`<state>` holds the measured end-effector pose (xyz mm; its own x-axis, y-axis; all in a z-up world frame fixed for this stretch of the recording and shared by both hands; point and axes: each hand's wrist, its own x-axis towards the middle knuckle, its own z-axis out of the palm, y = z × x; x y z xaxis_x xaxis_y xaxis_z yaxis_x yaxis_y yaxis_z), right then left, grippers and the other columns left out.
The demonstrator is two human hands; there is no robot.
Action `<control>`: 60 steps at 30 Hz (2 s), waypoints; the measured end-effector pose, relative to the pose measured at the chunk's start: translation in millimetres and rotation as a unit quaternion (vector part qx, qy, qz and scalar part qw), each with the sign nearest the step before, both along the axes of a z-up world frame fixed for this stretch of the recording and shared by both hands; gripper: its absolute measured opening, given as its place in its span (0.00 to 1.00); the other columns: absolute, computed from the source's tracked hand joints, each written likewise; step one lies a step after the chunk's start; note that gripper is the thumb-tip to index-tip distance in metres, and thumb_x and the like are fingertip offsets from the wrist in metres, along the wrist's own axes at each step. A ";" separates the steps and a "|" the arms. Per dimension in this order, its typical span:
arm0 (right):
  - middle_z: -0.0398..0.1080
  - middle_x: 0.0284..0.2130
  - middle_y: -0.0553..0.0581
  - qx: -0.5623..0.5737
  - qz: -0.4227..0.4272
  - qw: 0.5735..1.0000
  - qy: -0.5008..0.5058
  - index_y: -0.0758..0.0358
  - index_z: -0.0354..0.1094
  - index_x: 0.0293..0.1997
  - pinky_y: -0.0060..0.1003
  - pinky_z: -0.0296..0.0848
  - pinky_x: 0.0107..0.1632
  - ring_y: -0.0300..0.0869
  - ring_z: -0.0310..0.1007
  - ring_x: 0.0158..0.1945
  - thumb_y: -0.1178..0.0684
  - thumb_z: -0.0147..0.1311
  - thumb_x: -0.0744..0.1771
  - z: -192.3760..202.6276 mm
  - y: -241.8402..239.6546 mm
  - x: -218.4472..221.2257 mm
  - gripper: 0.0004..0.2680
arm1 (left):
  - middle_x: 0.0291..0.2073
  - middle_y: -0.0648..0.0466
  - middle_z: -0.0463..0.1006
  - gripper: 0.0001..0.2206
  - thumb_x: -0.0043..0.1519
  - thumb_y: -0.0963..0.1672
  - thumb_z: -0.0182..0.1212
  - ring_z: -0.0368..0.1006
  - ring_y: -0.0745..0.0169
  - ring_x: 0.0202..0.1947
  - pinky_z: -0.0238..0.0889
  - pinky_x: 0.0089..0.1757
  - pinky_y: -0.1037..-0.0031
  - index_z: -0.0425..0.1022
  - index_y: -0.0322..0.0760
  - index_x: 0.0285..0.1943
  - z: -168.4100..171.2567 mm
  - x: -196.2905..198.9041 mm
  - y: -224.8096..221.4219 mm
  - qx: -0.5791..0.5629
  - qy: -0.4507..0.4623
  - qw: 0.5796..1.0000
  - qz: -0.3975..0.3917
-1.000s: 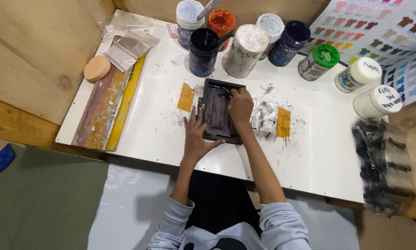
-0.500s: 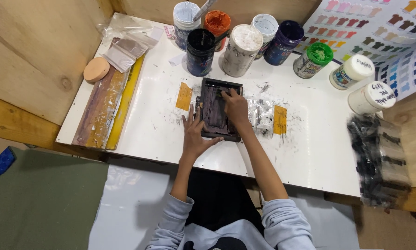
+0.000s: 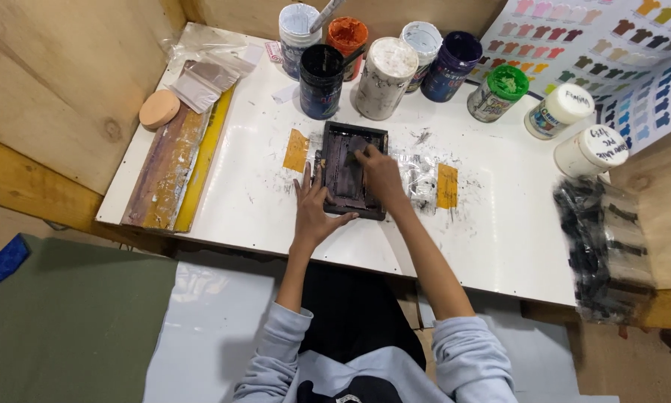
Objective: Applying and spreading ink into a small mold for screen printing samples.
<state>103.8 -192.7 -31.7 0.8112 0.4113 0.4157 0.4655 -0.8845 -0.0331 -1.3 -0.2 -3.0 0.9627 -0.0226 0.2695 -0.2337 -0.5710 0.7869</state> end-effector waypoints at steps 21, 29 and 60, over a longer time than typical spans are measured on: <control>0.73 0.36 0.58 0.028 -0.032 0.997 -0.067 0.56 0.77 0.45 0.42 0.78 0.30 0.50 0.77 0.26 0.60 0.54 0.67 -12.1 9.7 34.3 0.06 | 0.75 0.44 0.56 0.24 0.40 0.56 0.78 0.38 0.45 0.77 0.23 0.70 0.46 0.72 0.39 0.30 -7.6 2.3 -0.8 -0.004 -0.013 1.000 -0.007; 0.71 0.40 0.60 0.011 -0.025 0.999 -0.045 0.63 0.76 0.48 0.45 0.78 0.30 0.52 0.77 0.25 0.62 0.54 0.67 -20.8 12.7 31.3 0.08 | 0.75 0.46 0.56 0.24 0.40 0.55 0.79 0.38 0.45 0.78 0.24 0.70 0.46 0.72 0.39 0.30 -12.5 3.5 -1.6 0.000 -0.021 1.000 -0.006; 0.71 0.43 0.58 -0.018 -0.010 1.000 -0.016 0.61 0.76 0.49 0.43 0.78 0.30 0.51 0.78 0.25 0.66 0.57 0.61 4.3 20.7 -34.1 0.14 | 0.73 0.43 0.60 0.24 0.40 0.56 0.78 0.40 0.42 0.77 0.28 0.69 0.42 0.74 0.39 0.31 -4.7 1.3 -1.4 0.007 -0.044 0.999 -0.001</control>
<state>69.7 -172.0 -27.5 0.8053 0.4109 0.4274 0.4487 -0.8936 0.0136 0.0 -1.6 -7.8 0.9352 -0.0285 0.3531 -0.3027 -0.5818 0.7549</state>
